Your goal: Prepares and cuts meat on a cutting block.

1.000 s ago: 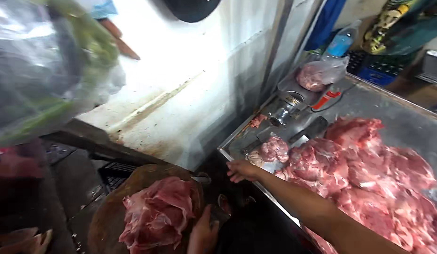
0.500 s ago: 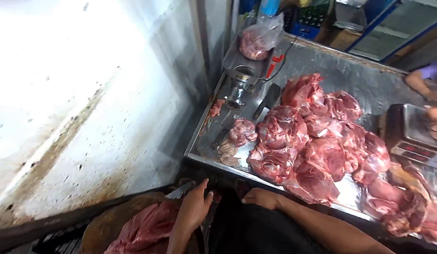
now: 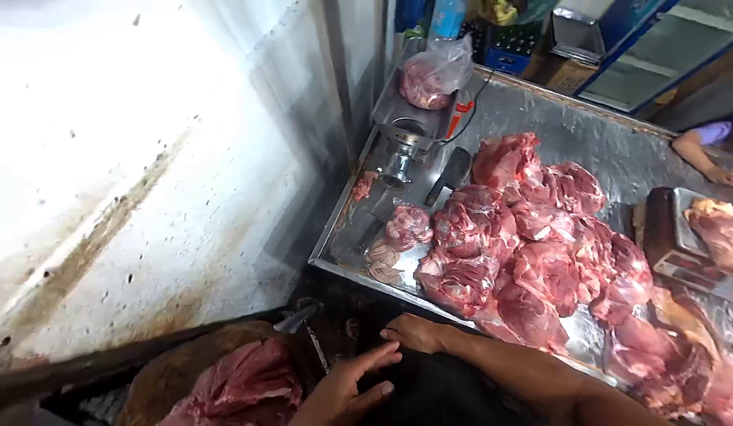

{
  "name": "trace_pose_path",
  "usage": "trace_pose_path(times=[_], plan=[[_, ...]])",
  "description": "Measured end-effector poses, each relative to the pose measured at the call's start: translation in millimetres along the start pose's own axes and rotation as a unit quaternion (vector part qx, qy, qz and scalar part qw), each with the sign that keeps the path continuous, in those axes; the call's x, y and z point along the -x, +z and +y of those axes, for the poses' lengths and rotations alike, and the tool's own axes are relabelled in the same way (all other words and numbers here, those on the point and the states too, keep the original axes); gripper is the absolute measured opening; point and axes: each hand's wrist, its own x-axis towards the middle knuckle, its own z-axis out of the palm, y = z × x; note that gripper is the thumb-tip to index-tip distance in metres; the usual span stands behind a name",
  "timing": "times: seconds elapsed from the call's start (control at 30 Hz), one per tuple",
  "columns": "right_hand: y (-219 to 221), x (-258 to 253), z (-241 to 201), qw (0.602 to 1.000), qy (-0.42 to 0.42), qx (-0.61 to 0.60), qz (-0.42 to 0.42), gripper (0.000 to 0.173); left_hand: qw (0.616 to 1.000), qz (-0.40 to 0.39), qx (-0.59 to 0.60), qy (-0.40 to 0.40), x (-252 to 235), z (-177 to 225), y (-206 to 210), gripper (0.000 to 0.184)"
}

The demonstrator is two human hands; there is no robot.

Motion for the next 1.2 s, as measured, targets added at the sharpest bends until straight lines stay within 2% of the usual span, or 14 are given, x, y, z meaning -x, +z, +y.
trace_pose_path(times=[0.07,0.13,0.2,0.27,0.37,0.47,0.57,0.7,0.8,0.87,0.93,1.0,1.1,1.2], plan=[[0,3,-2,1.0,-0.002,-0.004,-0.021,0.045,0.998,0.064,-0.01,-0.025,6,1,0,0.054],[1,-5,-7,0.999,-0.018,-0.016,-0.044,0.034,0.984,0.131,-0.094,-0.08,13,1,-5,0.058],[-5,-18,-16,0.998,-0.019,-0.019,-0.063,0.053,0.959,0.182,-0.178,-0.123,13,-4,-11,0.062],[-14,-36,-28,0.998,-0.01,0.002,-0.06,0.072,0.952,0.209,-0.182,-0.134,21,-13,-15,0.063],[-49,-54,-55,0.999,0.02,0.029,0.029,0.077,0.953,0.199,-0.167,-0.158,42,-30,-26,0.063],[-99,-52,-58,0.988,0.086,0.029,0.125,0.066,0.927,0.151,-0.256,-0.23,43,-52,-22,0.069],[-126,-46,-5,0.962,0.163,0.006,0.22,0.064,0.891,0.12,-0.318,-0.302,48,-50,-13,0.071],[-188,-52,46,0.903,0.218,-0.047,0.367,0.057,0.895,0.195,-0.261,-0.304,47,-45,-5,0.07],[-208,-66,23,0.883,0.223,-0.176,0.373,0.035,0.883,0.247,-0.246,-0.314,51,-37,8,0.068],[-203,-91,13,0.899,0.206,-0.225,0.314,0.034,0.871,0.268,-0.267,-0.315,48,-31,19,0.064],[-189,-126,26,0.931,0.199,-0.194,0.238,0.047,0.866,0.249,-0.267,-0.341,39,-15,30,0.062],[-169,-164,43,0.941,0.225,-0.094,0.233,0.069,0.862,0.231,-0.256,-0.371,38,4,42,0.061],[-165,-218,63,0.912,0.285,0.042,0.294,0.093,0.869,0.259,-0.203,-0.371,41,23,52,0.06],[-159,-247,93,0.856,0.384,0.071,0.339,0.105,0.851,0.315,-0.17,-0.385,49,23,68,0.06]])
